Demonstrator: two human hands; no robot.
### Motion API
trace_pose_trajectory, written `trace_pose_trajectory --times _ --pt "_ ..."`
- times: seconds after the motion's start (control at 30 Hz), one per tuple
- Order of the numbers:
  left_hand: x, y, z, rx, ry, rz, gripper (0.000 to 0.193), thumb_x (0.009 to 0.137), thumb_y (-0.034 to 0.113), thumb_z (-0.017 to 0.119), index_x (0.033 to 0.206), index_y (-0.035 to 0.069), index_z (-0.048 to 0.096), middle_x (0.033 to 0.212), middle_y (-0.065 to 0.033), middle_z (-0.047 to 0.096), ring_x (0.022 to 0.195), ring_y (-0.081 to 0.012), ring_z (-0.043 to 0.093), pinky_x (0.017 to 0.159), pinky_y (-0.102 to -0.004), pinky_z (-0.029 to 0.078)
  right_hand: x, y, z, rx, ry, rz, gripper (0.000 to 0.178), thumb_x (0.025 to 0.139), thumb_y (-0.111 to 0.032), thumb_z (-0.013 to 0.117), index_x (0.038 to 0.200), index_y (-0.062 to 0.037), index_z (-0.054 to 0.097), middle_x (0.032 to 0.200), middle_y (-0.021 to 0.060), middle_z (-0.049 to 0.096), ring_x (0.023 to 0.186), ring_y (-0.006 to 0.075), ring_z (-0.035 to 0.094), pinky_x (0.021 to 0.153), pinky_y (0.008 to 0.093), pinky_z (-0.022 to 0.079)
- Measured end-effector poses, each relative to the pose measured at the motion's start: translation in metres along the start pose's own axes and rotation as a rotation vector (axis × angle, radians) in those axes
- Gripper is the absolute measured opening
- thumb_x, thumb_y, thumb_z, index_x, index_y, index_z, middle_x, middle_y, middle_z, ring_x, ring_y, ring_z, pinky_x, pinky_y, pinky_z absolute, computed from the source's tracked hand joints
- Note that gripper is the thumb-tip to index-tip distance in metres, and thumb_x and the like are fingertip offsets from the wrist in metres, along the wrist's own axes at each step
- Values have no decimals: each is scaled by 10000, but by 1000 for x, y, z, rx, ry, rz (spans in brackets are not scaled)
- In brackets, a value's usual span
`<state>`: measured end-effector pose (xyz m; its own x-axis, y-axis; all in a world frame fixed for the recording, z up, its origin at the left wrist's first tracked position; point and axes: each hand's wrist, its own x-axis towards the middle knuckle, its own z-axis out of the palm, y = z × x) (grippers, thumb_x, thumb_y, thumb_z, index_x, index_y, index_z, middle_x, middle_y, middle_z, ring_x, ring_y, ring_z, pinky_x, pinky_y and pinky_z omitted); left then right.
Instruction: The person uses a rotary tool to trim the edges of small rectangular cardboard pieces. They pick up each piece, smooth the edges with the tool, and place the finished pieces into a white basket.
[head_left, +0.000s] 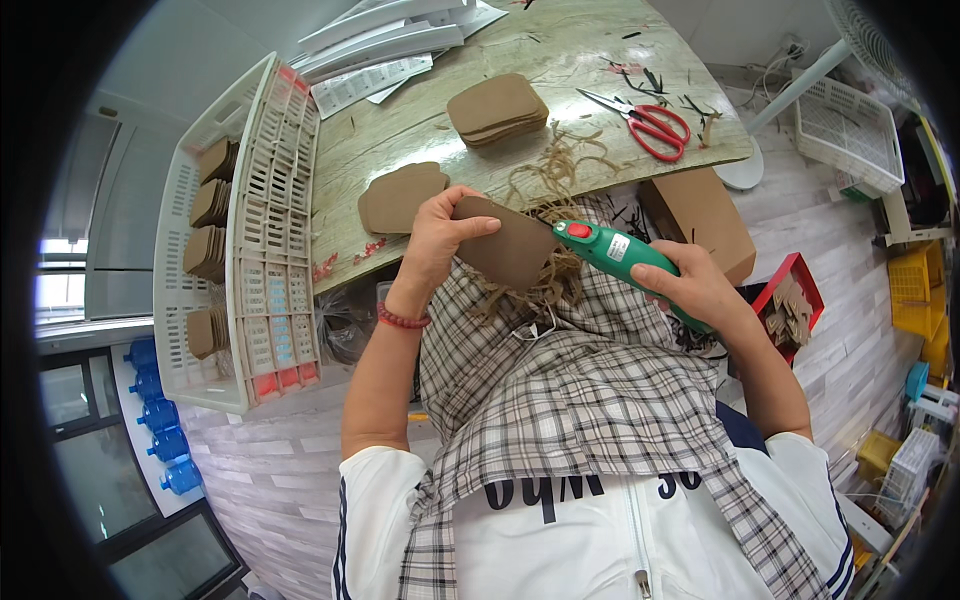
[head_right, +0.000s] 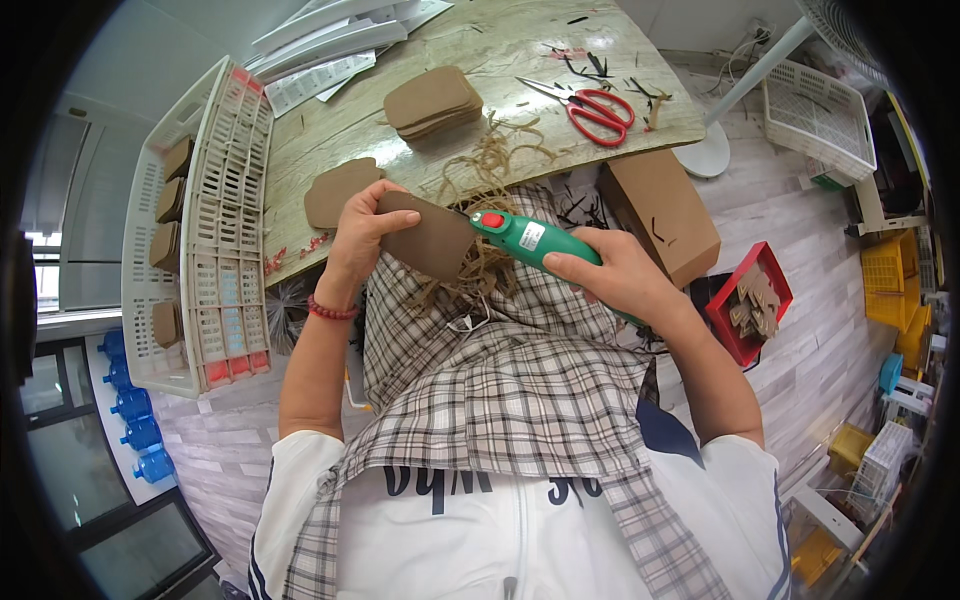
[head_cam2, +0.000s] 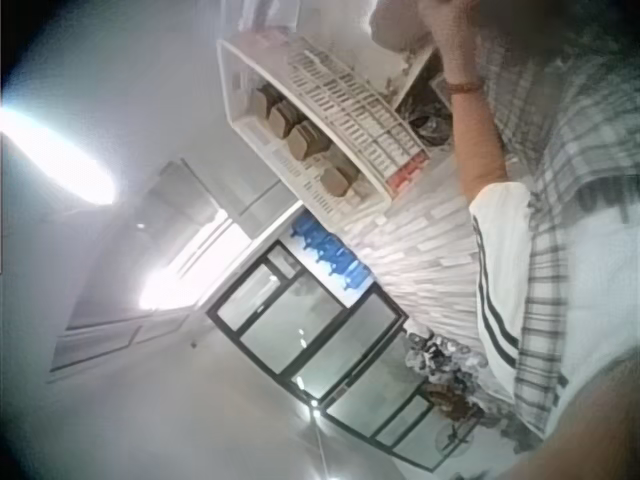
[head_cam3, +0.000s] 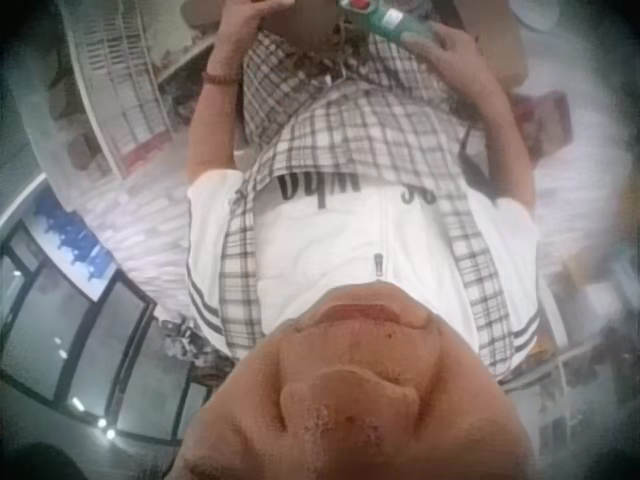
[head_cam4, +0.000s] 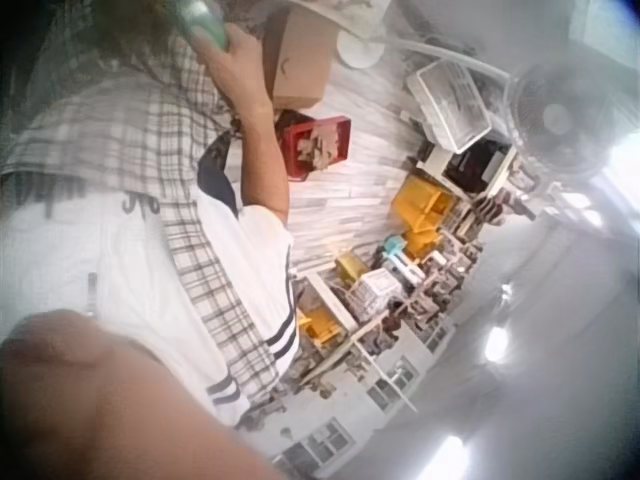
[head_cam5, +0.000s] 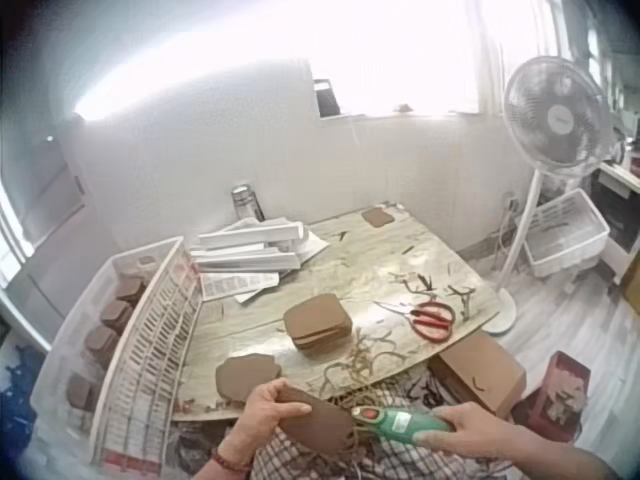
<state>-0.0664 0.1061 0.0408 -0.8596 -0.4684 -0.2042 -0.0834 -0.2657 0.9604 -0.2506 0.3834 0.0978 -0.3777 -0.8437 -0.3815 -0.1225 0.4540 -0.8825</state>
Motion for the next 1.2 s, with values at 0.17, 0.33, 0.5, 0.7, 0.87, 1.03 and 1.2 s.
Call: trace_pose_trajectory --times 0.17,0.33,0.5,0.7,0.87,1.03,1.2 --pt "-7 -6 7 -273 291 16 240 825 -4 693 1033 19 575 995 -87 653 895 -177 638 785 -310 541 7 12 6 37 162 -41 397 882 -389 654 846 6 623 635 21 576 539 78 536 507 250 435" --pt "-23 -24 20 -721 419 46 300 848 -25 660 1121 9 540 1109 -112 627 1058 -237 598 958 -402 489 7 21 14 24 199 -20 414 893 -402 640 837 7 617 639 24 574 525 74 528 500 246 430" --pt "-23 -48 36 -809 426 53 389 869 -67 606 1238 9 511 1241 -111 581 1170 -252 554 1038 -407 449 7 18 23 71 215 -39 389 894 -377 657 850 7 618 627 19 563 527 70 522 493 242 428" --pt "-18 -50 44 -940 424 112 305 878 -92 578 1159 24 549 1218 -108 592 1161 -248 558 1048 -404 446 10 16 29 87 251 -57 371 896 -360 660 850 5 620 617 13 554 525 63 514 488 235 422" --pt "-18 -43 44 -936 493 186 302 877 -96 575 1152 27 549 1210 -110 593 1153 -250 561 1043 -409 449 12 4 31 55 204 -52 363 914 -352 637 880 8 606 661 16 558 561 71 525 513 242 435" --pt "-22 -30 33 -883 550 256 314 880 -103 561 1168 20 537 1206 -120 594 1142 -260 567 1037 -417 452 12 -1 36 28 198 -48 361 911 -349 640 900 11 610 668 16 561 562 72 525 517 245 441" --pt "-19 -17 -39 -519 558 255 359 843 -119 578 1180 -16 507 1147 -131 606 1043 -237 605 934 -379 513 10 7 35 85 227 -37 357 891 -349 666 900 7 634 649 13 569 532 65 521 492 241 432"
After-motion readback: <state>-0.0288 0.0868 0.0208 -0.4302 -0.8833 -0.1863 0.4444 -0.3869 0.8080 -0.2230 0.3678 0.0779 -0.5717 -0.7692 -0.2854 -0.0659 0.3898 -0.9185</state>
